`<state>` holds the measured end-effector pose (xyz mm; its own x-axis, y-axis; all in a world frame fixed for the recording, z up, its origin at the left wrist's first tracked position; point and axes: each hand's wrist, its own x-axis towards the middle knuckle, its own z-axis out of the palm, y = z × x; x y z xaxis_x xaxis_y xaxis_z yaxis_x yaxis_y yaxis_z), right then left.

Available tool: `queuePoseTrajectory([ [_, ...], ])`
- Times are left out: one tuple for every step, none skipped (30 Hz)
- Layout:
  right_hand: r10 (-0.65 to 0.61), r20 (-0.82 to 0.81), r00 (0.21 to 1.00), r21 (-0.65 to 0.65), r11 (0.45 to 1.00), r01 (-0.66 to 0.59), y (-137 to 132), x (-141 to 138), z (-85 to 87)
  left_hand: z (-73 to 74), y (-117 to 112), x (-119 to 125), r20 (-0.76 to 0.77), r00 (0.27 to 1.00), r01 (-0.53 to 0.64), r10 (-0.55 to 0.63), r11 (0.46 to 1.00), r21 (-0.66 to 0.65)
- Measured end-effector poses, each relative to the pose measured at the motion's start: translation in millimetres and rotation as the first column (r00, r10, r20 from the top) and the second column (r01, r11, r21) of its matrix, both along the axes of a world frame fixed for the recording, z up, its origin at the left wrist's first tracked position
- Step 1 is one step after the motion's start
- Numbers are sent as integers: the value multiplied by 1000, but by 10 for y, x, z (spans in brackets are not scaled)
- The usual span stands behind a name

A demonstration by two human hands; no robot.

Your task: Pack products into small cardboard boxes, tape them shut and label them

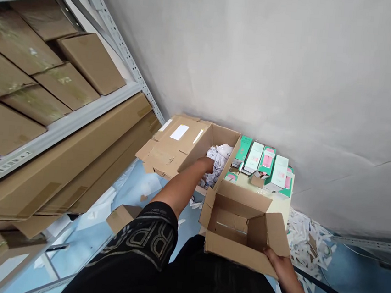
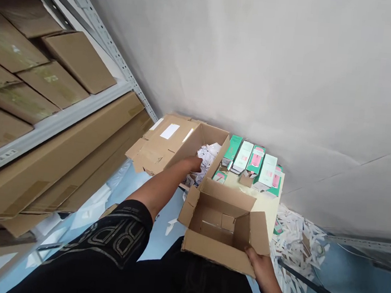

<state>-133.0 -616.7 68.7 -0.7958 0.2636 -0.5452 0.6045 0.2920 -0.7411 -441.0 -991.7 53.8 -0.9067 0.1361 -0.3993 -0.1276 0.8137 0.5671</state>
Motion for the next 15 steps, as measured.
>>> queuePoseTrajectory([
  [-3, 20, 1000, -12, 1000, 4, -1, -10, -12, -42, 51, -60, 40, 999, 5, -3, 999, -41],
  [-11, 34, 999, -17, 1000, 12, -8, -12, -15, -78, 105, -114, 88, 996, 15, -7, 996, -89],
  [-18, 46, 999, -18, 1000, 19, -23, -8, -9, -107, 162, -158, 134, 991, 29, -11, 991, -132],
  [-25, 50, 998, -18, 999, 26, -46, -1, 3, -131, 220, -193, 163, 987, 40, -14, 987, -158],
  [-36, 48, 998, -17, 999, 37, -76, 8, 22, -152, 278, -217, 186, 982, 51, -17, 983, -177],
  [-51, 44, 998, -13, 999, 52, -113, 19, 45, -171, 333, -232, 202, 979, 62, -22, 980, -191],
  [-64, 42, 997, -12, 998, 65, -156, 31, 73, -189, 383, -238, 211, 977, 73, -30, 977, -201],
  [-79, 38, 996, -8, 997, 79, -204, 43, 105, -205, 424, -241, 212, 976, 86, -41, 974, -208],
  [-97, 32, 995, 1, 995, 97, -258, 57, 142, -217, 457, -243, 205, 977, 101, -57, 973, -210],
  [-115, 31, 993, 13, 993, 115, -316, 73, 183, -223, 479, -246, 193, 978, 119, -78, 971, -206],
  [-136, 33, 990, 27, 990, 135, -378, 92, 229, -219, 490, -254, 178, 979, 138, -102, 970, -199],
  [-158, 36, 987, 41, 987, 156, -444, 114, 278, -202, 488, -266, 161, 979, 156, -125, 969, -191],
  [-180, 38, 983, 53, 983, 178, -513, 138, 329, -169, 473, -281, 143, 979, 170, -144, 968, -185],
  [-203, 37, 979, 65, 978, 200, -583, 165, 381, -118, 443, -299, 123, 980, 180, -159, 967, -180],
  [-221, 31, 975, 75, 973, 218, -653, 195, 431, -49, 395, -316, 99, 980, 185, -170, 967, -176],
])
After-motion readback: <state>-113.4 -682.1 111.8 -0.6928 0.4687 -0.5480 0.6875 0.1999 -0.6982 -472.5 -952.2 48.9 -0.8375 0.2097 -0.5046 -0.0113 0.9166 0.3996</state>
